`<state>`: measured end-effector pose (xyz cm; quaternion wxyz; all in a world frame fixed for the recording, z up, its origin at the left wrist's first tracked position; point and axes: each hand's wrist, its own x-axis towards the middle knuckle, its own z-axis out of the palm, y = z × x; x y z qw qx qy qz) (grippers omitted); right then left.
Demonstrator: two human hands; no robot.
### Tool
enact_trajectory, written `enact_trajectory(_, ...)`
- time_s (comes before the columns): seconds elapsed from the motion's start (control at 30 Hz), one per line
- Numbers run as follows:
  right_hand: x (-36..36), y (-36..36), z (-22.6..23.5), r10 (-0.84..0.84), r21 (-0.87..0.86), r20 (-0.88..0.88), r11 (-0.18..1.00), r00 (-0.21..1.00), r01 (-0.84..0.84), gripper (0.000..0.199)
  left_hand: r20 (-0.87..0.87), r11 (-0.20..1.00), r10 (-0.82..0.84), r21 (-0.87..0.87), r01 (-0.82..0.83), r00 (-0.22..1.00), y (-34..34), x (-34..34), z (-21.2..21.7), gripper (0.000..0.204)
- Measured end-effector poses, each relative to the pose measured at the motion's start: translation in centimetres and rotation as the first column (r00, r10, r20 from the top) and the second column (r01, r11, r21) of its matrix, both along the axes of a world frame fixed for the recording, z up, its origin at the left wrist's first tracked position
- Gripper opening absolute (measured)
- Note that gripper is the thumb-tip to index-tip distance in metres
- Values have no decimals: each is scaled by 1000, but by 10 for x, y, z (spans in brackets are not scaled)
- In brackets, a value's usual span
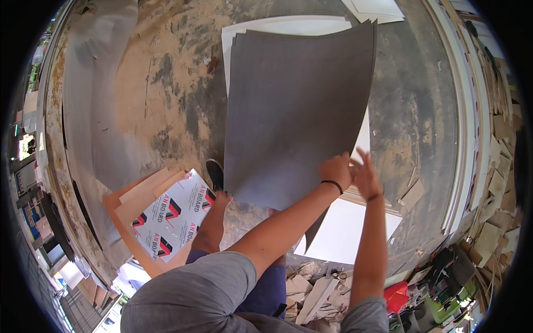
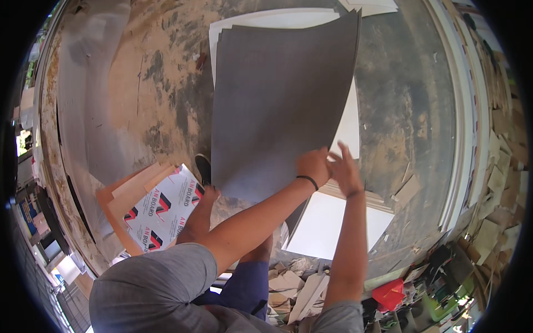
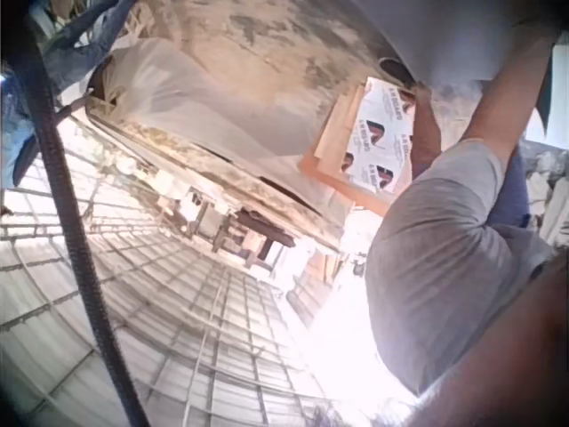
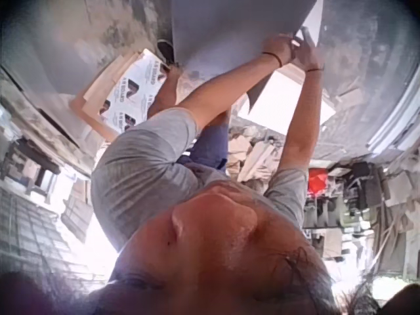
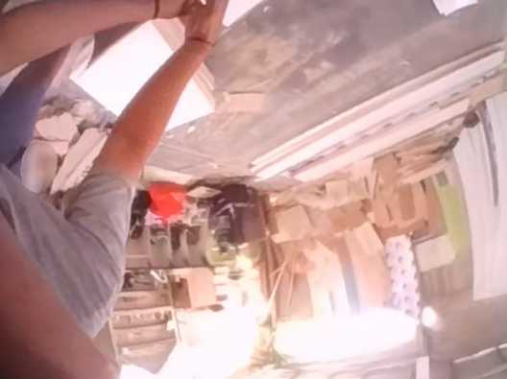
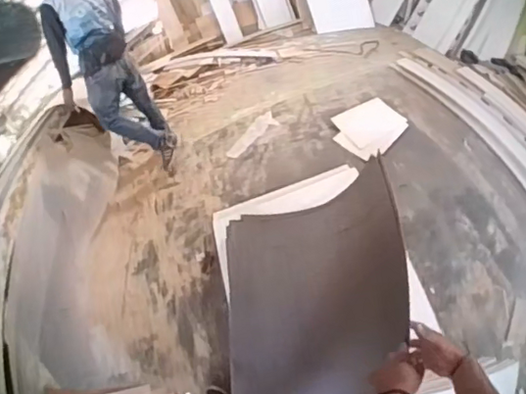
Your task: The person picks up a grey textured sheet and a white board, moving them across the workshop space.
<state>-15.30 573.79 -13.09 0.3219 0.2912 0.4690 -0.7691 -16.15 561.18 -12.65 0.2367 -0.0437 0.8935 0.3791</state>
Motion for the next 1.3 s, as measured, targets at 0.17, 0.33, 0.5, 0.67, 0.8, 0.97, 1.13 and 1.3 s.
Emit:
enact_trajectory(0.17, -35, 13, -62, 440, 682, 90, 626, 893, -377, 49, 239, 979, -155, 163, 118, 958, 21, 5, -19, 38)
enact_trajectory(0.33, -12, 62, -113, 323, 761, -3, 615, 946, -207, 38, 144, 897, -78, 441, 6, 987, -72, 19, -87, 70)
enact_trajectory(0.5, -29, 55, -104, 245, 765, 159, 581, 956, -276, 39, 244, 807, 472, -507, -303, 847, -314, 37, -200, 95)
enact_trajectory(0.67, -31, 38, -108, 97, 657, 98, 741, 990, -137, 41, 322, 826, 559, -297, -479, 764, -367, 40, -239, 101)
enact_trajectory(0.8, -39, 25, -104, -20, 603, 222, 788, 975, -121, 42, 358, 825, 563, -307, -475, 745, -360, 60, -259, 103)
enact_trajectory(0.97, -30, 16, -90, 20, 619, 200, 772, 980, -142, 39, 397, 876, 480, -172, -450, 782, -378, 50, -251, 97)
enact_trajectory(1.13, -17, 17, -91, 72, 620, 133, 773, 989, -139, 32, 503, 830, 457, 55, -555, 733, -394, 43, -258, 73)
enact_trajectory(1.3, -3, 22, -101, 209, 728, -9, 671, 978, -137, 31, 453, 842, 441, 90, -532, 775, -391, 38, -241, 51)
